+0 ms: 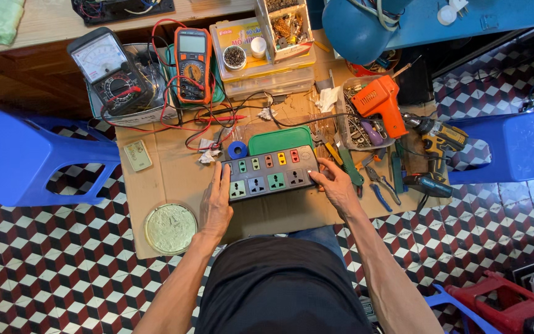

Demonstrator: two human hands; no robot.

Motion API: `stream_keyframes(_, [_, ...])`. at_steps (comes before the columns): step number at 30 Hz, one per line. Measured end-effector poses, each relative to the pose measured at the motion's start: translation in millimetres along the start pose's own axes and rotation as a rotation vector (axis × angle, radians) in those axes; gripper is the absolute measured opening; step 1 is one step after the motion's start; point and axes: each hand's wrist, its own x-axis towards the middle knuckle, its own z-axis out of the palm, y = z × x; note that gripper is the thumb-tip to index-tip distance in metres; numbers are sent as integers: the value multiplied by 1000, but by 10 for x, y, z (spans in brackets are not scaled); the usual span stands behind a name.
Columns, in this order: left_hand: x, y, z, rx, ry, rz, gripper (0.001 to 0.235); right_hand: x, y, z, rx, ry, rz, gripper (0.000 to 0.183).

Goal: The person repairs an electrical power strip by cutting wires with pliers, stripping insulation, and securing connections with a screwdriver. They then use a heat gun to apply heat shrink tubing over the connections and inspect the finished assembly.

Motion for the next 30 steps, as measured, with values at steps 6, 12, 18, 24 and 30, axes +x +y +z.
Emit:
stream_keyframes(6, [15, -10, -15, 41, 14, 29, 100, 8, 25, -24, -24, -35, -63, 55])
stream_keyframes(12, [18, -17, -7, 67, 19, 35, 98, 8, -28, 11, -21, -3, -36, 53])
stream_keyframes(18, [12, -17, 2, 65, 25, 35, 99, 81, -121, 29, -32, 53, 37, 54])
stream_keyframes(24, [4, 14, -12, 66, 28, 45, 99, 159, -117, 61, -111, 106, -4, 46])
stream_keyframes(30, [-13, 22, -25, 62, 13, 25, 101, 93, -42, 5, -33, 34, -20, 47])
